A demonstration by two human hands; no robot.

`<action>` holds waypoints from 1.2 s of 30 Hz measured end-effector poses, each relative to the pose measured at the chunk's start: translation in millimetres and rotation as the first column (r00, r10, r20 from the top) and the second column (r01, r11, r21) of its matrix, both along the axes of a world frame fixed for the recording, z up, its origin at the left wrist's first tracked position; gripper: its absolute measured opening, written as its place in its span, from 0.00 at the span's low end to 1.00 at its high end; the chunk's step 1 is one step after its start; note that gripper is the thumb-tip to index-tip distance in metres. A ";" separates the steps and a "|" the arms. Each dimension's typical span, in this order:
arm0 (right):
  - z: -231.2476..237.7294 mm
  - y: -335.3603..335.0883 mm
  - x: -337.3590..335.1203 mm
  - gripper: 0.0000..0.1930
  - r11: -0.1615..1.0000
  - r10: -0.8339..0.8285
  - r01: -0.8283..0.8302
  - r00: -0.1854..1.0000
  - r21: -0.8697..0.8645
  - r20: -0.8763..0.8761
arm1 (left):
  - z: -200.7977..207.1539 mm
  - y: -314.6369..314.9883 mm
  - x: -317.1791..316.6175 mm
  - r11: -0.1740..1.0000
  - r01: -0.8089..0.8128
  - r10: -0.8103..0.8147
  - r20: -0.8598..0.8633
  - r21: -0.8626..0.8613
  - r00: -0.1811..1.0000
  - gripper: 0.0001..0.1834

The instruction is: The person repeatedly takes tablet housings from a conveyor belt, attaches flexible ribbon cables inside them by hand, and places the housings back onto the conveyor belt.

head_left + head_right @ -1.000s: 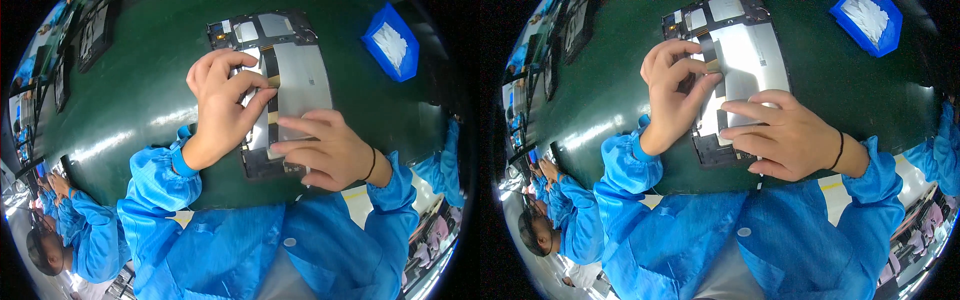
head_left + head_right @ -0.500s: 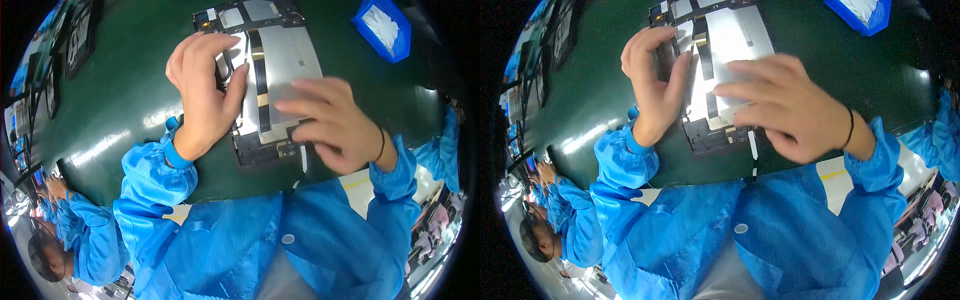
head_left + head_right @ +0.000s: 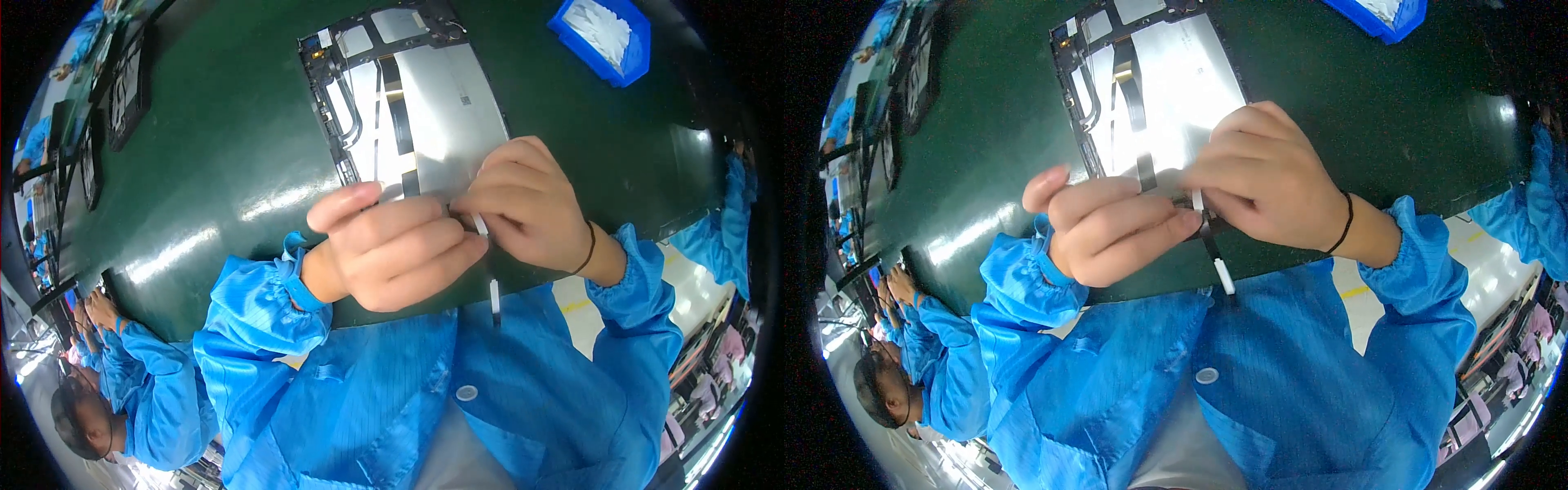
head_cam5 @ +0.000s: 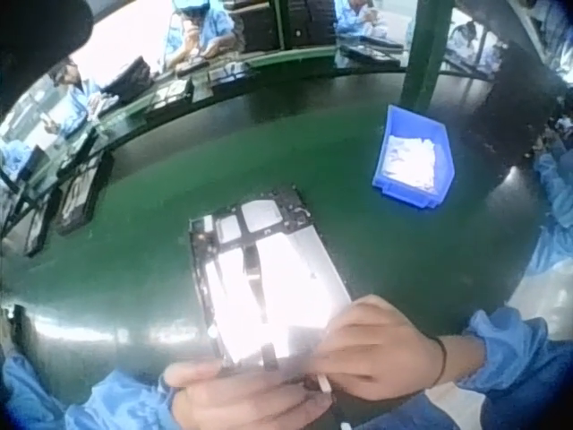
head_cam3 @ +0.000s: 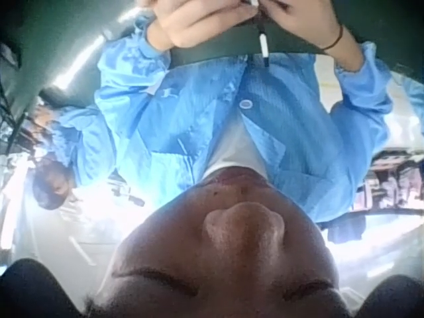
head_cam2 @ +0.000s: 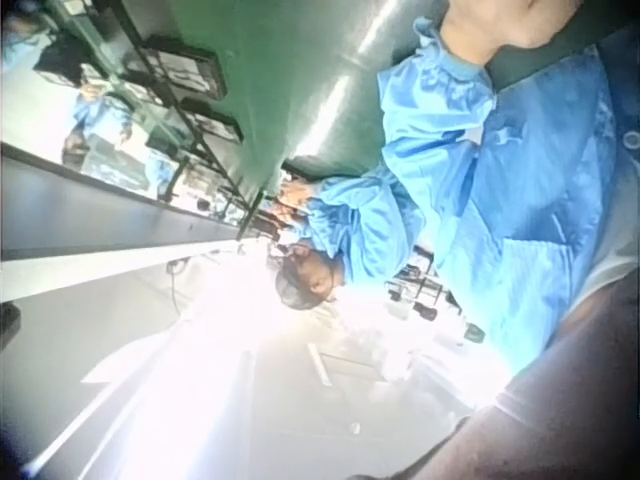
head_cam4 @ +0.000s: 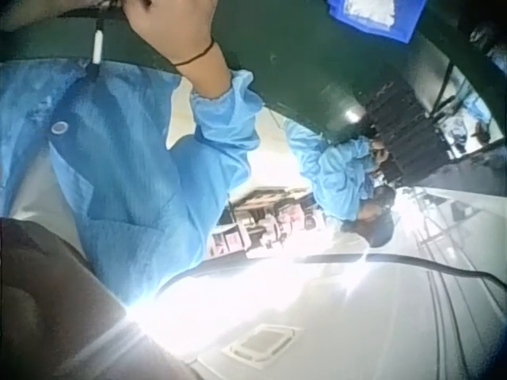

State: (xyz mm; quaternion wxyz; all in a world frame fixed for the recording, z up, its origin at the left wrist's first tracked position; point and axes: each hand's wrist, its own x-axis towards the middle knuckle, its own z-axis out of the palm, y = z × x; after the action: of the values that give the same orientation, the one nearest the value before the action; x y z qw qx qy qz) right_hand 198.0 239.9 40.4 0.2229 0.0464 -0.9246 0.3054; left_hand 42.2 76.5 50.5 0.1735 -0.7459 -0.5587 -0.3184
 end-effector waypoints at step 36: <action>53.5 103.8 -2.0 0.04 0.557 -0.784 0.816 0.577 0.153 -0.228 | -0.9 39.7 -9.0 0.979 -0.097 0.174 0.493 -0.178 0.852 0.06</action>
State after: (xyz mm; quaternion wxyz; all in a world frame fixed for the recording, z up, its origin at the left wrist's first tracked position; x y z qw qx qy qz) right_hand 196.0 343.7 93.9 0.3911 -0.3323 -0.8567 0.0520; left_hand 33.1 116.3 49.5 -0.0123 -0.6054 -0.6577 -0.4481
